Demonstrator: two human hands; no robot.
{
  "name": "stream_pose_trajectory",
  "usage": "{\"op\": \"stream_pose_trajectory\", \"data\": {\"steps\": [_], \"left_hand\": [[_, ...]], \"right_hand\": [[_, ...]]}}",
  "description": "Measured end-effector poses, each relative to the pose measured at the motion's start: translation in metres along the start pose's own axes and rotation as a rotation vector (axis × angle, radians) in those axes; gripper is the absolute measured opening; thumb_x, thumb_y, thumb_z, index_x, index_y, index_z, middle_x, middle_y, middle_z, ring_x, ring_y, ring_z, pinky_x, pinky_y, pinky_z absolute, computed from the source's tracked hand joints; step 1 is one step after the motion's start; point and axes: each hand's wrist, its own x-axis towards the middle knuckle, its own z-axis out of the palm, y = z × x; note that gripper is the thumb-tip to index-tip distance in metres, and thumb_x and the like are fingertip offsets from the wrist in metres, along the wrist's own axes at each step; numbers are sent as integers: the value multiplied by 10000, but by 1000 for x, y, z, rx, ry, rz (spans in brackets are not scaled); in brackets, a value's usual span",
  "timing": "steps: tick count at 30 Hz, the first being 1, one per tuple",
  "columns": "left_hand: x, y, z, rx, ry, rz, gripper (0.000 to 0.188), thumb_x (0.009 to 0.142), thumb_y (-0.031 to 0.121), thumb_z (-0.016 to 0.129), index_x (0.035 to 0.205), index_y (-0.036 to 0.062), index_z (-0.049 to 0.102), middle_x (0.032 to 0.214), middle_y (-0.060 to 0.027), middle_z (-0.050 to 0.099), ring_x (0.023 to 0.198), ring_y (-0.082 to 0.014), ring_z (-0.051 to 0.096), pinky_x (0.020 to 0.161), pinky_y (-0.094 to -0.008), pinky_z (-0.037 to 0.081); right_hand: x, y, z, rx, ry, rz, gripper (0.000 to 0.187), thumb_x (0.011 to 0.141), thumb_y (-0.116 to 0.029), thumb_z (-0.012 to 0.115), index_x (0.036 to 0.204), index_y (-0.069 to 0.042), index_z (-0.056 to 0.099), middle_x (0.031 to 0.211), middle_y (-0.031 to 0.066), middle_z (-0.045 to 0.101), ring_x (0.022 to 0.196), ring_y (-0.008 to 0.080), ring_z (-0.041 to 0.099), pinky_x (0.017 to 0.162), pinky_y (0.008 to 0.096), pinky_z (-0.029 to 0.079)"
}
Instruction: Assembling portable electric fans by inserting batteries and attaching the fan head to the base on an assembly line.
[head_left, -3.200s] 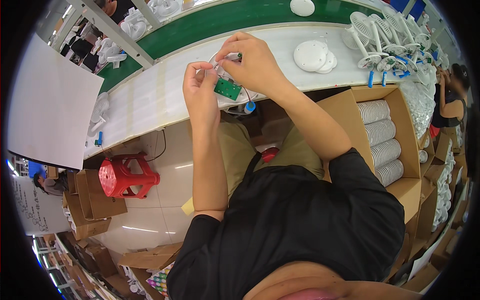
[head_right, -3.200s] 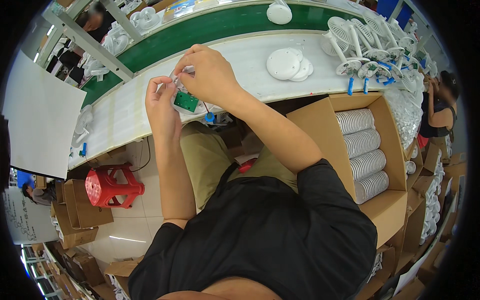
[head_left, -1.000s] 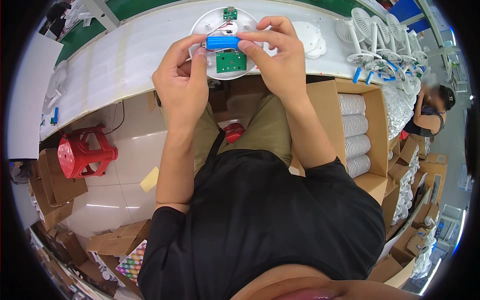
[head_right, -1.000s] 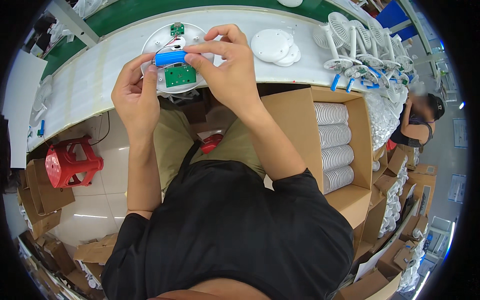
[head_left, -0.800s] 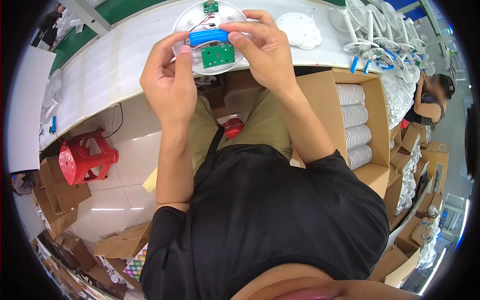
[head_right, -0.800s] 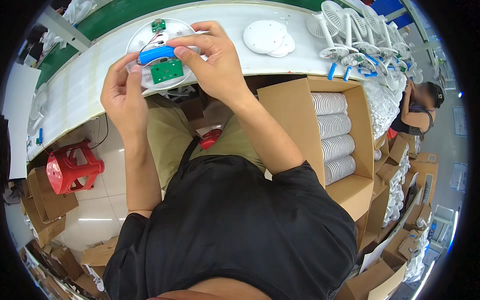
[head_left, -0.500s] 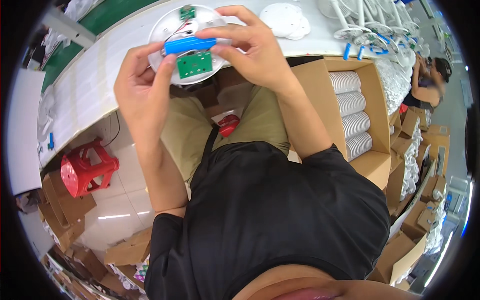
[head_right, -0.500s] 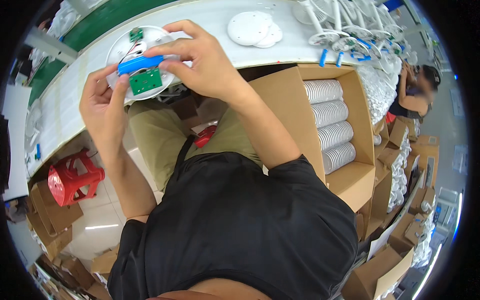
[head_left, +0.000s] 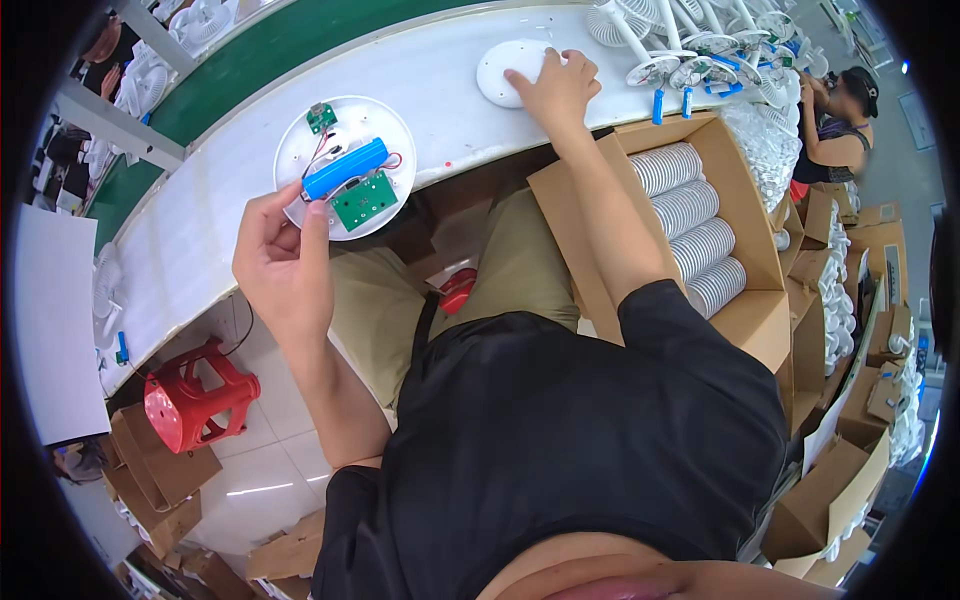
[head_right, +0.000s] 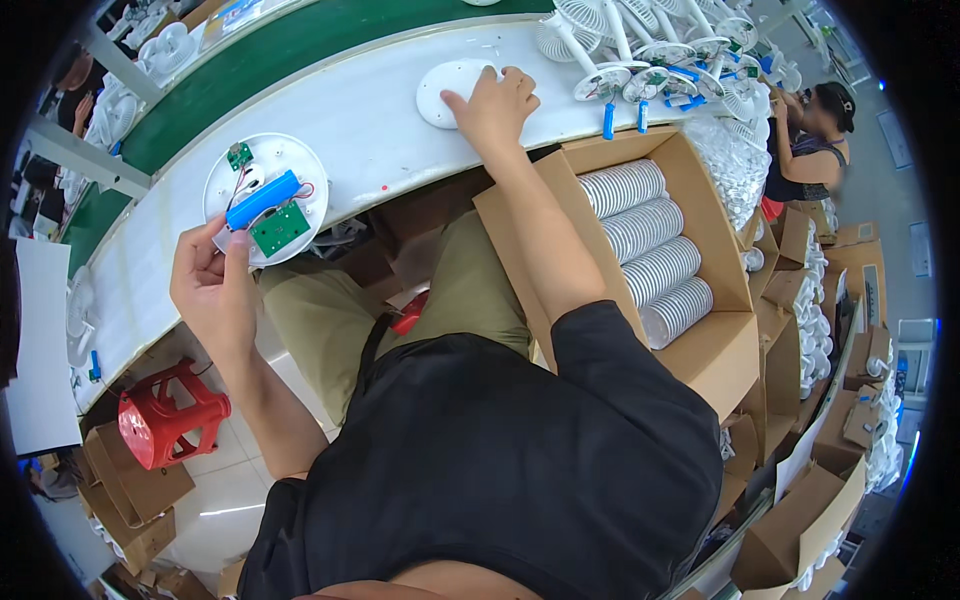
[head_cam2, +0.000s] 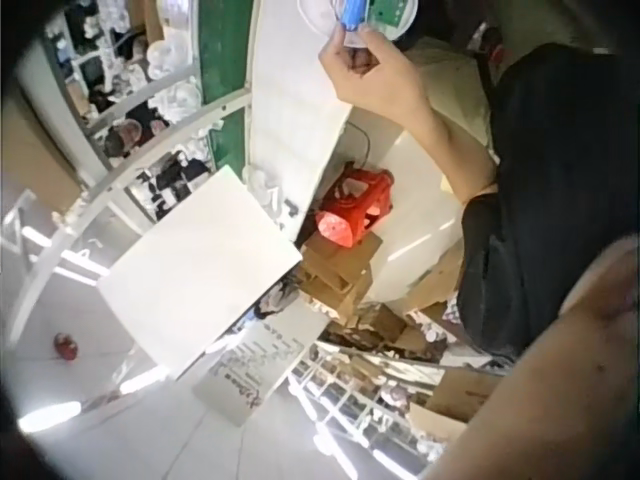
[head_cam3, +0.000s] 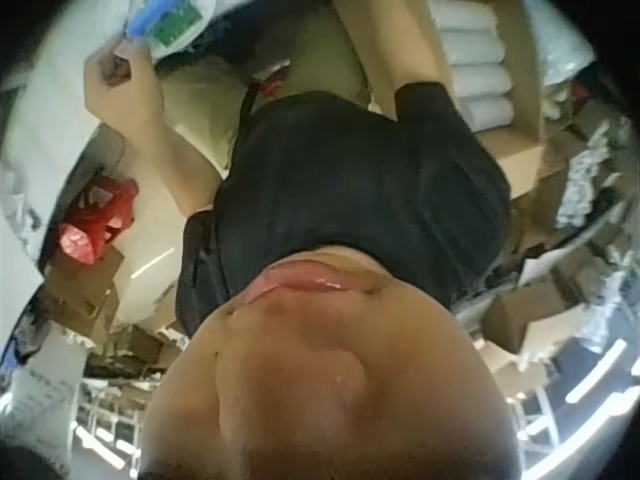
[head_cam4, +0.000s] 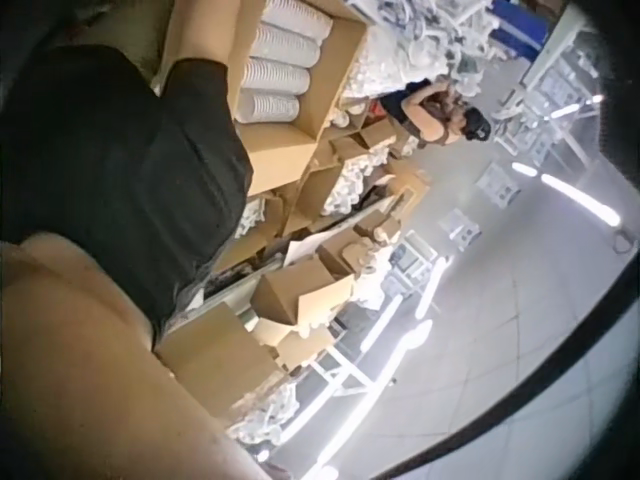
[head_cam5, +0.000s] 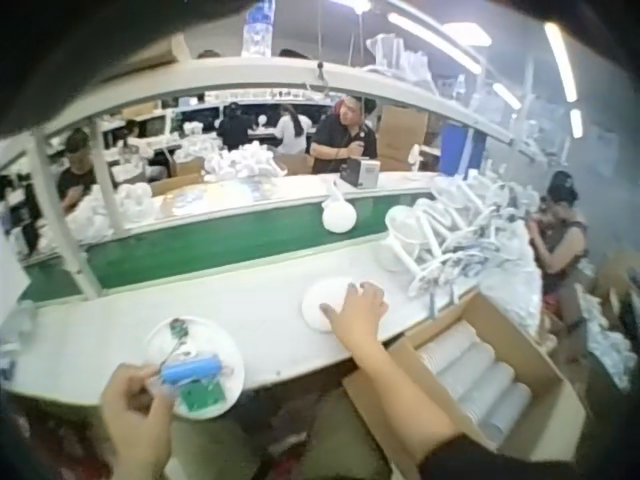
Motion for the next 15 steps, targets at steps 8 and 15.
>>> {"op": "stream_pose_trajectory", "data": {"steps": [8,15], "left_hand": [[-8,-9,4,-39,92,59,158,884,-30,603,1030,-30,663,880,-89,679,703,-76,560,636,-170,444],[-13,-15,5,-83,146,39,178,885,-25,609,1051,-27,670,914,-97,688,708,-75,570,644,-169,454]], "right_hand": [[-13,-12,-11,610,-52,43,368,814,-52,682,1167,7,596,1095,182,624,990,318,601,873,368,481],[-25,-16,-27,1065,-229,229,418,831,-12,681,1216,14,520,1119,201,633,984,270,630,886,333,503]]}}
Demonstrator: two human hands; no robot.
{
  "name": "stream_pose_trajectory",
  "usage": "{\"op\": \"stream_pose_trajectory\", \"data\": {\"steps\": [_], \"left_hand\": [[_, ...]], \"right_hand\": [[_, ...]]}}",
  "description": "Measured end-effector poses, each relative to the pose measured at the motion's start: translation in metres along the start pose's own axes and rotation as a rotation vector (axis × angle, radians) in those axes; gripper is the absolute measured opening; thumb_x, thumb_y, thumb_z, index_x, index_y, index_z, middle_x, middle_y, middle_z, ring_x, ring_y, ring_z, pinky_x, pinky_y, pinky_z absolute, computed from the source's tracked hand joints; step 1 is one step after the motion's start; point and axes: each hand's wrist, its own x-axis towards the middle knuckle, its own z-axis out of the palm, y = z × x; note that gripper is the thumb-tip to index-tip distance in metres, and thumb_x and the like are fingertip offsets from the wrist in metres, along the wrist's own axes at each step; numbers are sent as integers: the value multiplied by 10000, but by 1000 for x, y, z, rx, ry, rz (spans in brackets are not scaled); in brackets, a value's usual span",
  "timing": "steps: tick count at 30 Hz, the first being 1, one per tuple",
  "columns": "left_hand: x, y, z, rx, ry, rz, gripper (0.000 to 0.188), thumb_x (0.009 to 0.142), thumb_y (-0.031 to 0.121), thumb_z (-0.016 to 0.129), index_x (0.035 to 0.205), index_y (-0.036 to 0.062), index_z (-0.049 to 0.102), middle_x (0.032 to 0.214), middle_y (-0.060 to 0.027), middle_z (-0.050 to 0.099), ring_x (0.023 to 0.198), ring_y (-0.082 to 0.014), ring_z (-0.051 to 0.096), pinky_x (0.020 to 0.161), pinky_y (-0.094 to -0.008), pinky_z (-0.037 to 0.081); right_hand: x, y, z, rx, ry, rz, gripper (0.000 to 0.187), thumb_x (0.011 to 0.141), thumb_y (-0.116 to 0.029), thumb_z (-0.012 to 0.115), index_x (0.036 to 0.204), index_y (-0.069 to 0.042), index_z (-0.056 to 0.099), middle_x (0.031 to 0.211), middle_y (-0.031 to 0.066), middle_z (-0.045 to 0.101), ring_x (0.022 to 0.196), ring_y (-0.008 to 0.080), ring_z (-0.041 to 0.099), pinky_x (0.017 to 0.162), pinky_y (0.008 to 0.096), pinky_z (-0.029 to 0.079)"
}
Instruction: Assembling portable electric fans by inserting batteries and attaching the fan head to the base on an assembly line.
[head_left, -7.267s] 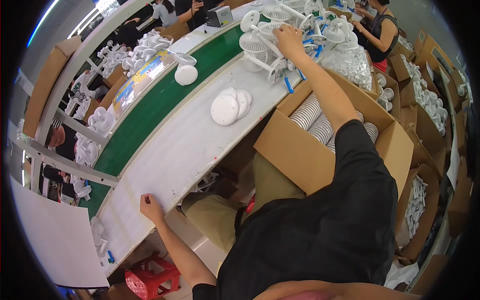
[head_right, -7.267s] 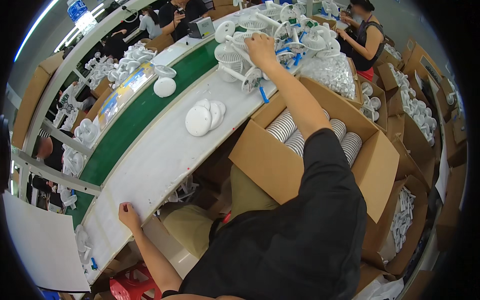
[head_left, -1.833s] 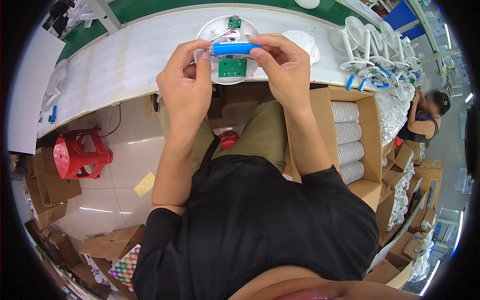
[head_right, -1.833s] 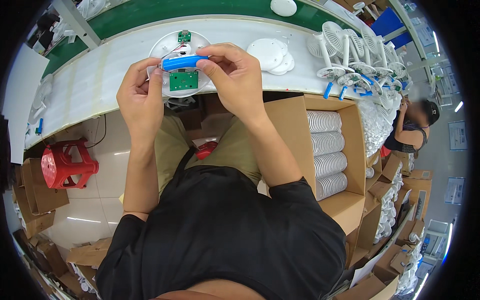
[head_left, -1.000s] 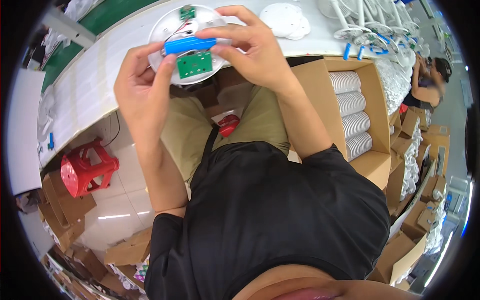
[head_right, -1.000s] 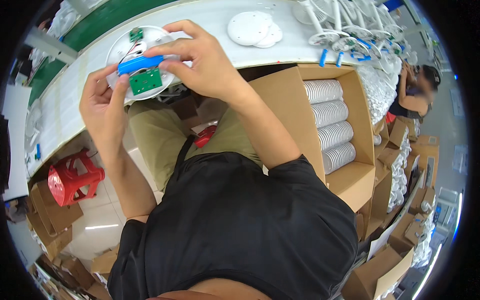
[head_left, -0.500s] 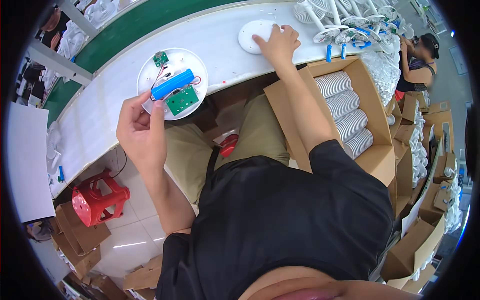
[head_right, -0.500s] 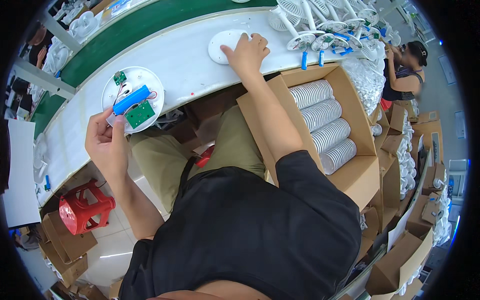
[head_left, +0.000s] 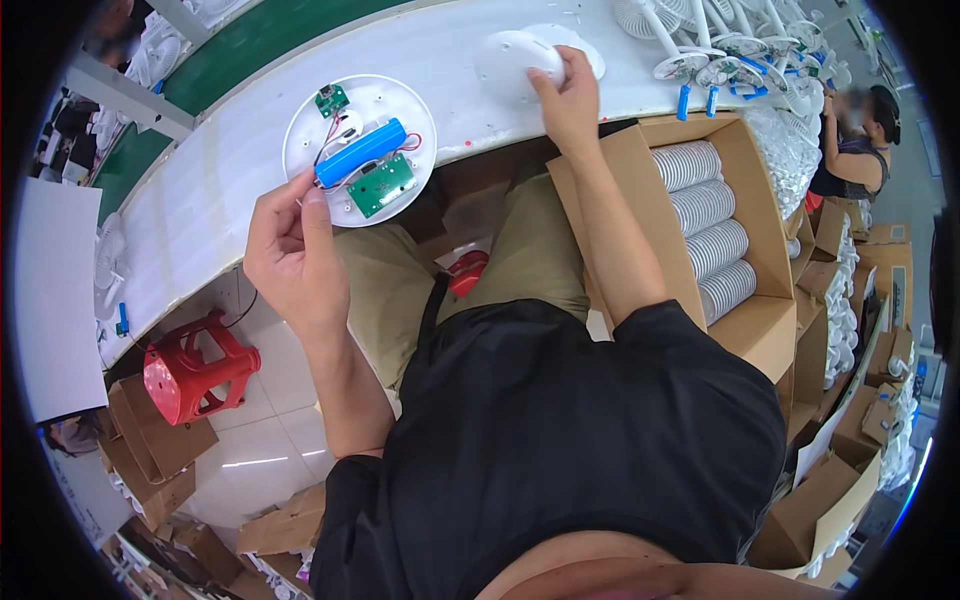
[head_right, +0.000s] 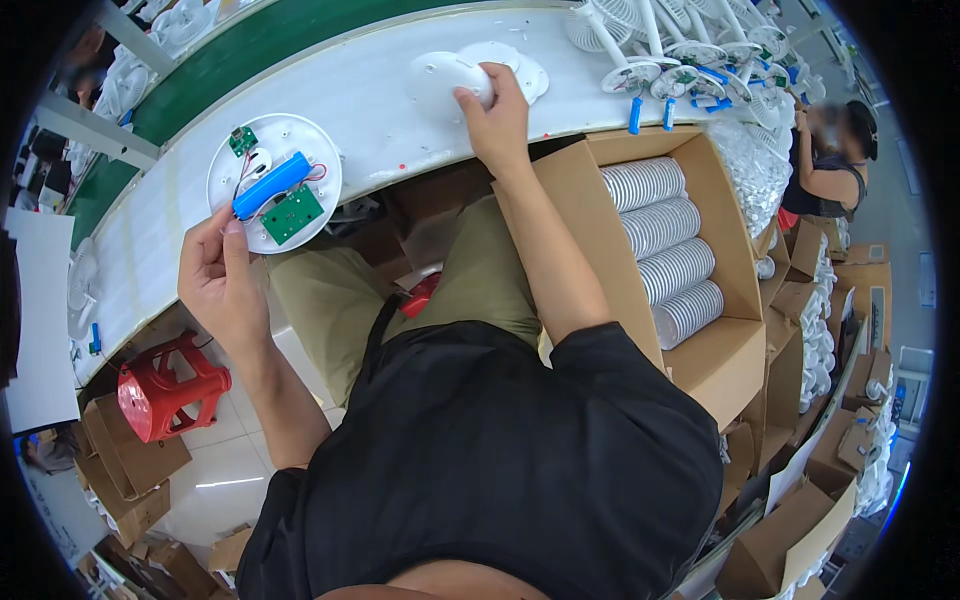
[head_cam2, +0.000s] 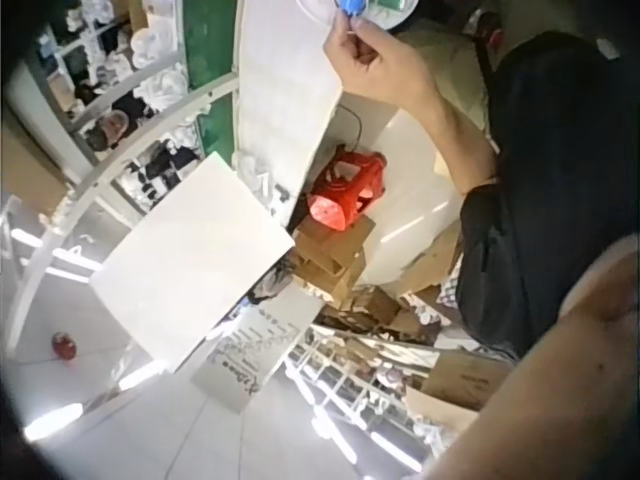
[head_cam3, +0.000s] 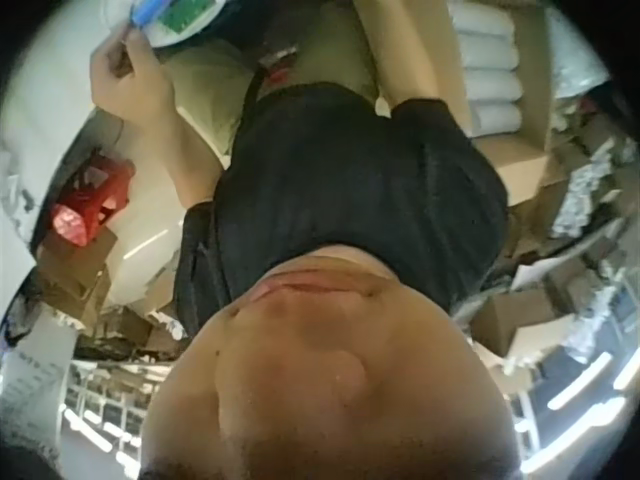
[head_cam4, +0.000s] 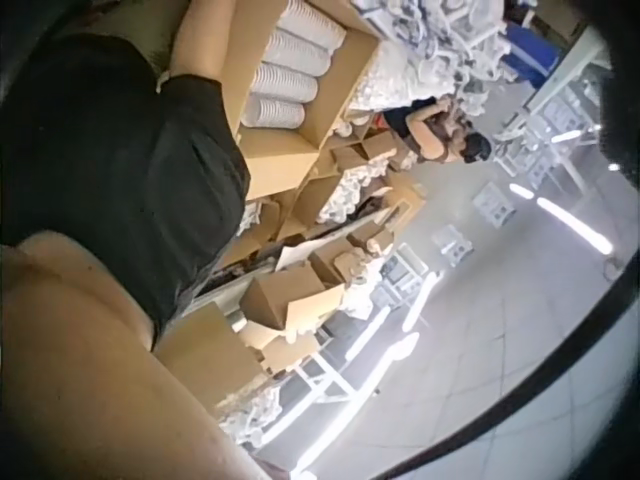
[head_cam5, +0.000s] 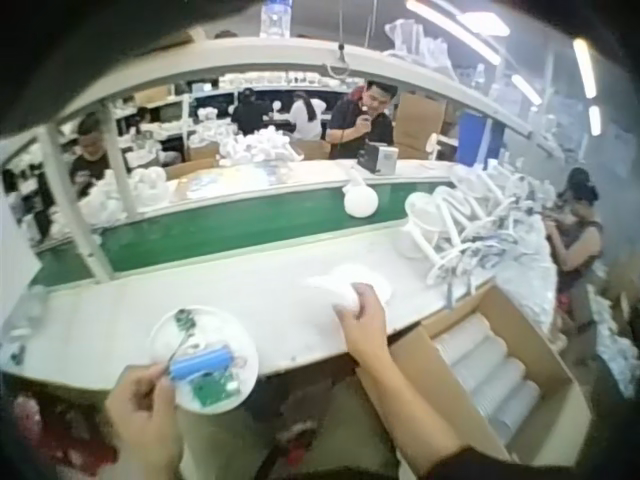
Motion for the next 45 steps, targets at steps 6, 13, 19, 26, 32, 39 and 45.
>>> {"op": "stream_pose_trajectory", "data": {"steps": [6,13,19,26,32,39,45], "left_hand": [[-11,-3,11,87,52,62,237,885,-16,623,1118,-29,665,939,-104,694,710,-88,593,641,-186,484],[-25,-7,19,0,121,41,307,877,-15,635,1183,-33,647,997,-138,699,755,-128,641,660,-220,521],[-37,-15,14,-175,116,33,371,911,36,596,1265,-72,576,1141,-200,661,931,-203,661,784,-264,536],[-54,3,5,-9,-22,-3,525,954,106,537,1407,-116,390,1290,-264,569,1102,-270,614,910,-321,512],[-60,-20,-1,16,-40,-7,590,961,122,547,1453,-102,309,1309,-278,542,1098,-291,618,903,-337,516],[-65,-27,-8,28,-98,-23,615,968,131,546,1466,-101,272,1313,-276,531,1088,-308,617,896,-342,517],[-72,-28,-8,-6,-69,-39,609,974,138,525,1470,-100,263,1300,-277,535,1074,-305,619,887,-344,517]], "right_hand": [[-38,-104,-11,928,-310,242,426,847,38,646,1241,10,488,1108,194,633,994,207,622,871,304,527],[-58,-143,39,659,-359,142,427,862,13,641,1257,12,480,1141,168,596,985,189,601,849,278,528],[-71,-148,46,560,-392,111,452,860,-1,647,1284,10,492,1192,160,560,1009,205,583,881,282,502],[-68,-140,43,181,-477,-269,490,829,3,679,1292,13,520,1230,147,523,1020,216,558,876,274,472],[-69,-124,52,255,-536,-212,514,803,-18,717,1284,10,540,1213,135,520,986,213,560,852,269,471],[-66,-120,48,256,-622,-170,507,794,-50,745,1264,18,568,1162,123,531,951,193,555,825,255,467],[-66,-129,47,266,-702,-111,477,784,-54,752,1231,25,607,1147,120,536,943,188,552,812,248,462]]}}
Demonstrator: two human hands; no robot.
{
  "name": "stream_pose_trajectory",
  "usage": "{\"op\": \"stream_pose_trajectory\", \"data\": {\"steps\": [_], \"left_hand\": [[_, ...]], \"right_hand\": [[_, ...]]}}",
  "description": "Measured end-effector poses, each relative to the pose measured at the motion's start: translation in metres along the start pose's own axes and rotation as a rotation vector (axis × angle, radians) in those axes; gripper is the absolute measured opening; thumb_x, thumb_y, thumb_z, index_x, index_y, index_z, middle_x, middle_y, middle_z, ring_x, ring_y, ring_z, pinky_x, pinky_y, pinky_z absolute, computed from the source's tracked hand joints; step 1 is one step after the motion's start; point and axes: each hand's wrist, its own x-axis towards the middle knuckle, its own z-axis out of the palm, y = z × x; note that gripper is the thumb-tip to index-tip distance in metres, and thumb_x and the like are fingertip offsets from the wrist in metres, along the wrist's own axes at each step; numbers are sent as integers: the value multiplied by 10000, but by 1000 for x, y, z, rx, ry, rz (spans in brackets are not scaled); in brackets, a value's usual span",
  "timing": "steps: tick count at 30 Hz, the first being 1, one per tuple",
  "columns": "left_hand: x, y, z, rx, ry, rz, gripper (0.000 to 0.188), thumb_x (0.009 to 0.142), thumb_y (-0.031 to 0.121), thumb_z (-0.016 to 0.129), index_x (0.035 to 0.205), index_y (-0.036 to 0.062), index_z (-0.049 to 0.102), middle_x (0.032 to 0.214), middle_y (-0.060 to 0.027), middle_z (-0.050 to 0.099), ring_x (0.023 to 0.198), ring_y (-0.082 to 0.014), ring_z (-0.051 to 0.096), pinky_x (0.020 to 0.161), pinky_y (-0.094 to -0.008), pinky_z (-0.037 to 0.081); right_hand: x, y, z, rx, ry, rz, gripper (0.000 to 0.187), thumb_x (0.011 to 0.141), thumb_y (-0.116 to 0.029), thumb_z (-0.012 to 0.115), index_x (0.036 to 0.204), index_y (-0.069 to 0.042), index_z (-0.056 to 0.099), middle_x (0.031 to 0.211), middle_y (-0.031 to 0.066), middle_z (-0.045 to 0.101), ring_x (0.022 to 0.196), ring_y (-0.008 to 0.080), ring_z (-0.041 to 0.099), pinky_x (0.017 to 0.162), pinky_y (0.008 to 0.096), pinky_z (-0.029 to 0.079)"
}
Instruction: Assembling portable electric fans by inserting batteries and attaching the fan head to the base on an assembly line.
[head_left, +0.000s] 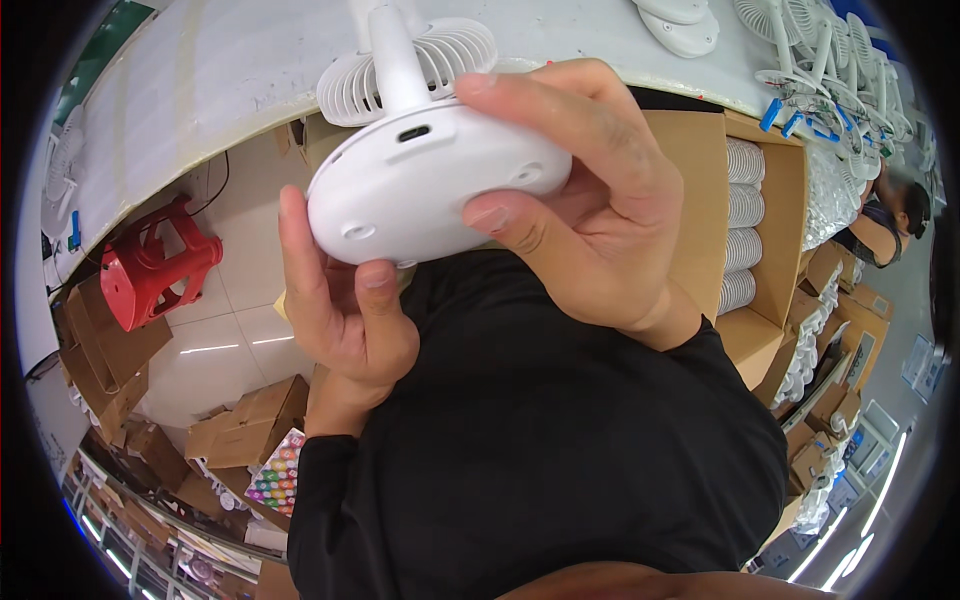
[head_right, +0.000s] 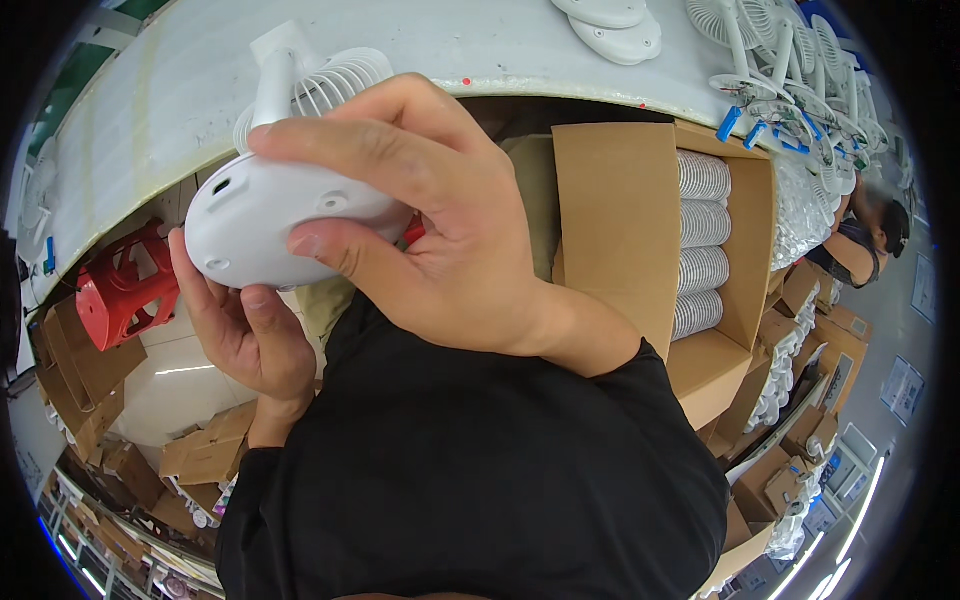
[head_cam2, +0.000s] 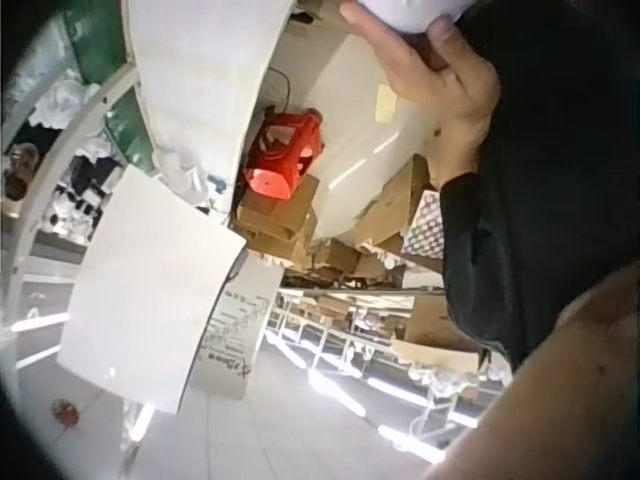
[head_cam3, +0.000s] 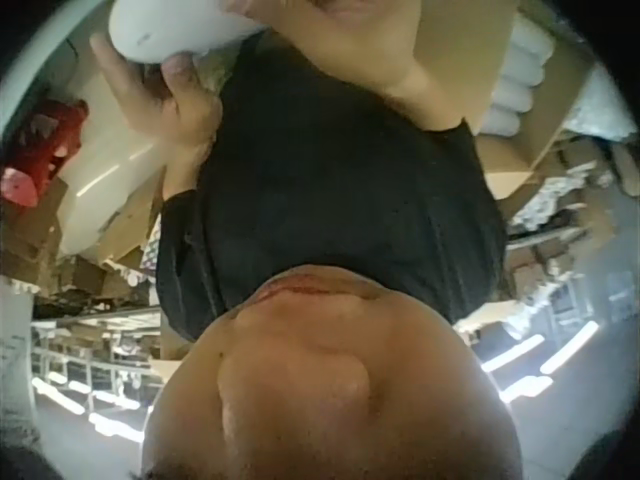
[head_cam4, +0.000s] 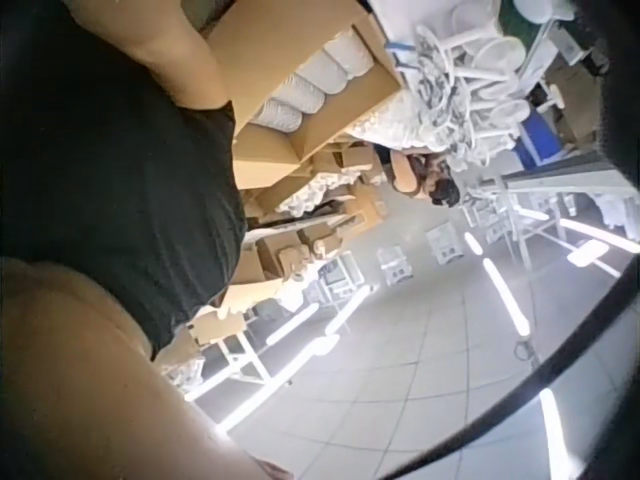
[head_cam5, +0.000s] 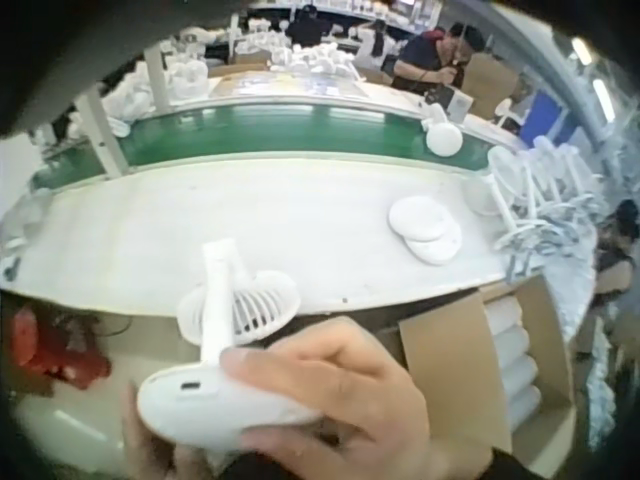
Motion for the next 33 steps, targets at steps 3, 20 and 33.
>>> {"op": "stream_pose_trajectory", "data": {"steps": [3,20,33], "left_hand": [[-1,3,0,-19,14,-5,599,978,145,516,1467,-100,272,1290,-277,542,1066,-302,621,880,-341,517],[-4,5,-8,113,45,53,576,1011,258,514,1431,-102,351,1251,-258,578,1020,-280,630,830,-317,521],[-6,9,-1,-15,33,-30,536,992,271,564,1364,-96,446,1188,-237,611,945,-235,630,750,-290,518]], "right_hand": [[-2,-2,2,4,2,-4,465,781,-49,750,1221,26,619,1147,121,537,942,187,551,809,246,461],[-10,3,6,44,-2,-137,475,783,-19,732,1235,14,593,1181,155,541,953,209,554,819,269,472],[5,-27,-5,-86,-150,104,411,760,-65,761,1153,-13,650,1108,132,554,889,192,534,772,258,452]]}}
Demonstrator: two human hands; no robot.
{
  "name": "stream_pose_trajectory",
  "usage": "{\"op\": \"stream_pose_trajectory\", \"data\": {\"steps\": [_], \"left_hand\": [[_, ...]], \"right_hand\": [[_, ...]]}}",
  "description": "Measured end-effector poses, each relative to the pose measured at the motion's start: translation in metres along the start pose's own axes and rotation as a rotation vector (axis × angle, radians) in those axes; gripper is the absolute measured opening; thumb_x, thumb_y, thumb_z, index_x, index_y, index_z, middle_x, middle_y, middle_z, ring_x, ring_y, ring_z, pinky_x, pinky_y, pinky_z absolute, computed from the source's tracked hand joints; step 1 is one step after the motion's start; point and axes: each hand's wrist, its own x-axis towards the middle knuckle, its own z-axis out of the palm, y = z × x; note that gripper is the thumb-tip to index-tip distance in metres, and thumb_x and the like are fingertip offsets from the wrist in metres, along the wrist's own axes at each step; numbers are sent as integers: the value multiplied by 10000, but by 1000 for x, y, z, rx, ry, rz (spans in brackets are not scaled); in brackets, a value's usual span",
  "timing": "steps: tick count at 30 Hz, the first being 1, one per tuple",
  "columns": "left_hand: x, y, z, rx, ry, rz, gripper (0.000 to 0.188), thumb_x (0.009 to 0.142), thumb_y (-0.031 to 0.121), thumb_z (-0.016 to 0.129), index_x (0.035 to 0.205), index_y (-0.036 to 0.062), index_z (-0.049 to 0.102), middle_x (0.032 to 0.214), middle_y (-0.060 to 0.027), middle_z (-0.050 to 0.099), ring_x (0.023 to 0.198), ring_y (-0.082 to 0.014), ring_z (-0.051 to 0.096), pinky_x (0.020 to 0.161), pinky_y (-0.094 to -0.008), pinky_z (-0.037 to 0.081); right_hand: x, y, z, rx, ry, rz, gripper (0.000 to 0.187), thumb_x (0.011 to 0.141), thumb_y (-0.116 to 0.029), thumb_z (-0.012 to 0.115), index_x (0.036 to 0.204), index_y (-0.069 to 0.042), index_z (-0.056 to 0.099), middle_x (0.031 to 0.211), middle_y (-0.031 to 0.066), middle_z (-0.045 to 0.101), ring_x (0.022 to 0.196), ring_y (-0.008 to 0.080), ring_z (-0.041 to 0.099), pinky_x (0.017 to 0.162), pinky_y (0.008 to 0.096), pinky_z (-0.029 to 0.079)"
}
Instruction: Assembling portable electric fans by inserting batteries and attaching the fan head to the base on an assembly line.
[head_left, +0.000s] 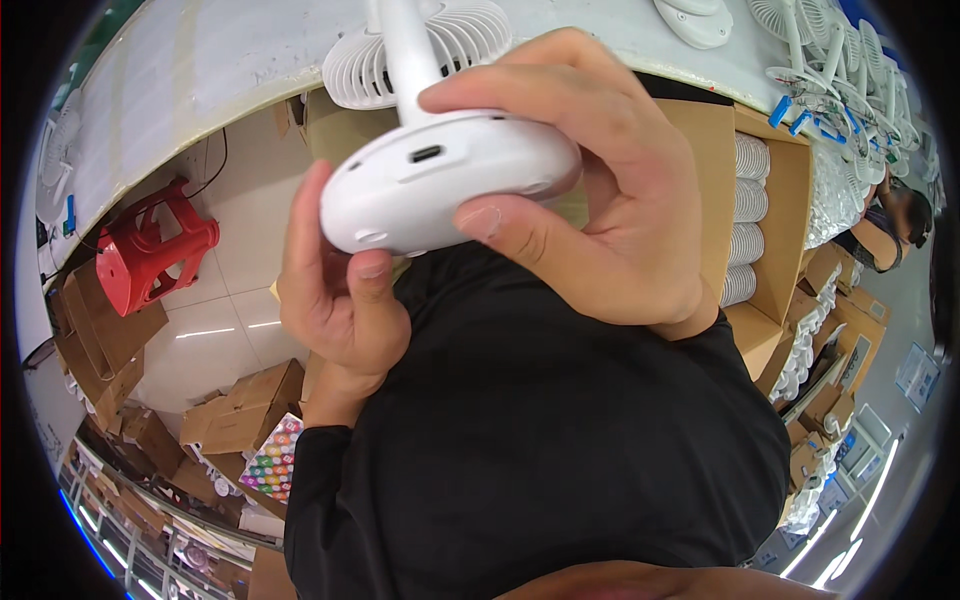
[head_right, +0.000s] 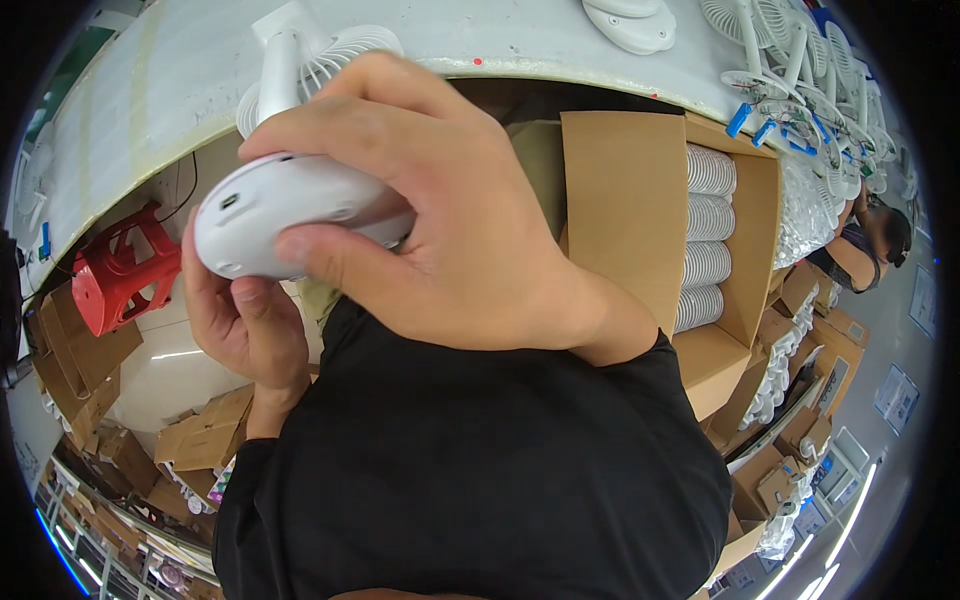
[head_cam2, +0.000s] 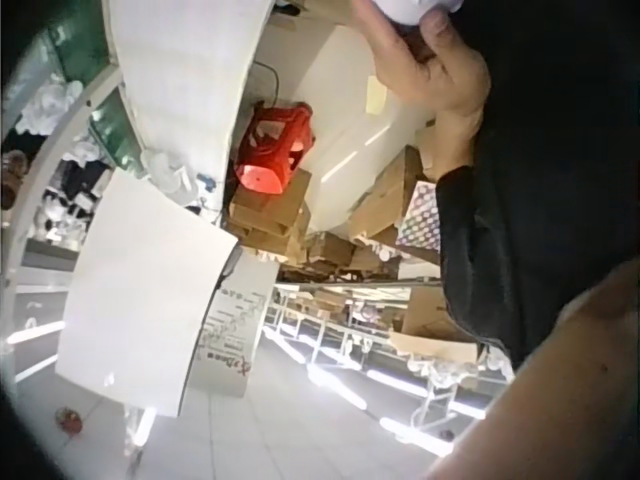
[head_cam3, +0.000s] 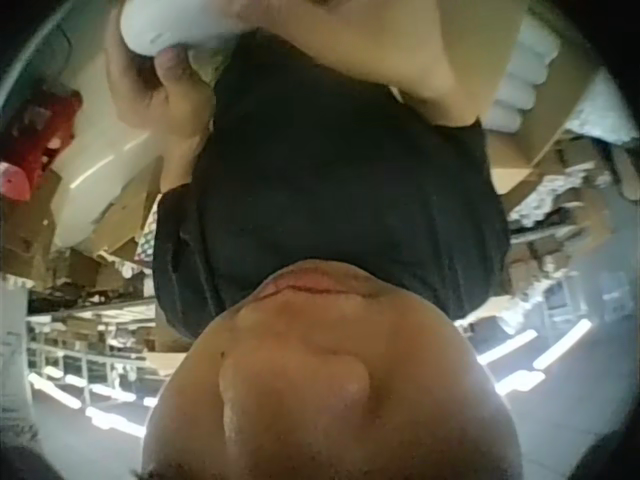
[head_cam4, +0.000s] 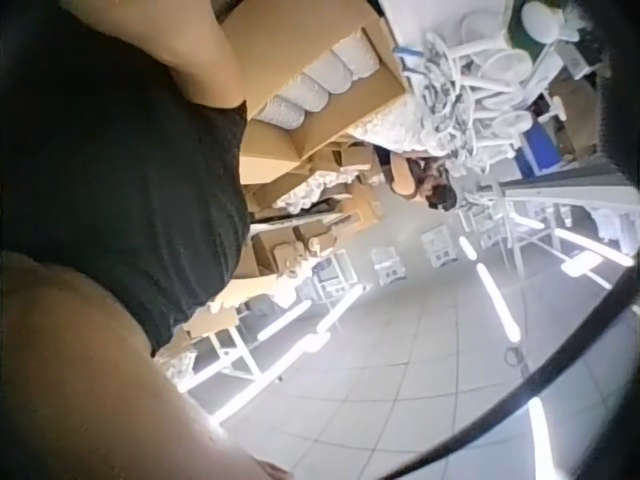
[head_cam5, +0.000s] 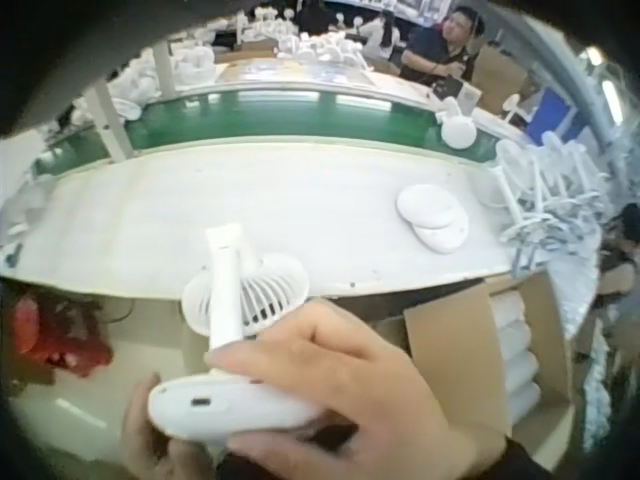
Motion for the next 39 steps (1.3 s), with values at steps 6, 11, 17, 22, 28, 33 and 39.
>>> {"op": "stream_pose_trajectory", "data": {"steps": [6,11,17,22,28,33,39], "left_hand": [[-2,-9,-11,27,-66,-23,449,999,285,538,1264,-76,531,1141,-213,617,931,-204,605,762,-276,493],[21,-13,15,-371,83,-172,386,1024,310,425,1059,-28,607,969,-155,628,849,-187,570,789,-287,451],[61,-18,31,-962,178,-187,480,1028,304,259,725,60,541,702,-74,556,696,-185,481,778,-308,381],[69,-9,27,-690,135,178,440,1004,252,291,655,82,496,637,-63,521,624,-169,454,672,-293,383],[57,9,22,-449,46,339,388,987,259,239,686,108,431,614,-52,494,635,-162,445,641,-292,386],[52,18,16,-303,51,520,387,1006,283,227,726,120,441,624,-64,502,646,-174,453,665,-297,399],[59,40,30,-566,302,-10,367,1011,264,319,737,85,485,624,-43,513,598,-137,434,612,-258,372]], "right_hand": [[6,3,3,-9,-33,-30,367,710,-53,767,1070,-51,692,977,65,542,787,160,498,690,255,427],[7,29,18,3,80,-239,382,712,-49,759,1087,-58,687,996,65,534,831,165,503,738,257,423],[-8,39,44,124,211,-276,463,796,-88,716,1248,-40,625,1231,134,515,1084,216,518,951,269,395],[-19,18,29,410,-44,75,548,859,-123,658,1383,-41,521,1388,155,441,1267,262,435,1076,307,310],[-32,16,35,694,-193,143,604,919,-168,647,1464,-41,420,1425,149,418,1248,255,435,1063,328,333],[-37,15,44,748,-197,46,657,907,-143,651,1489,-26,368,1438,151,414,1288,264,413,1096,332,302],[-43,34,67,865,-83,-46,811,877,-187,673,1541,-43,231,1527,167,329,1373,302,360,1139,371,266]]}}
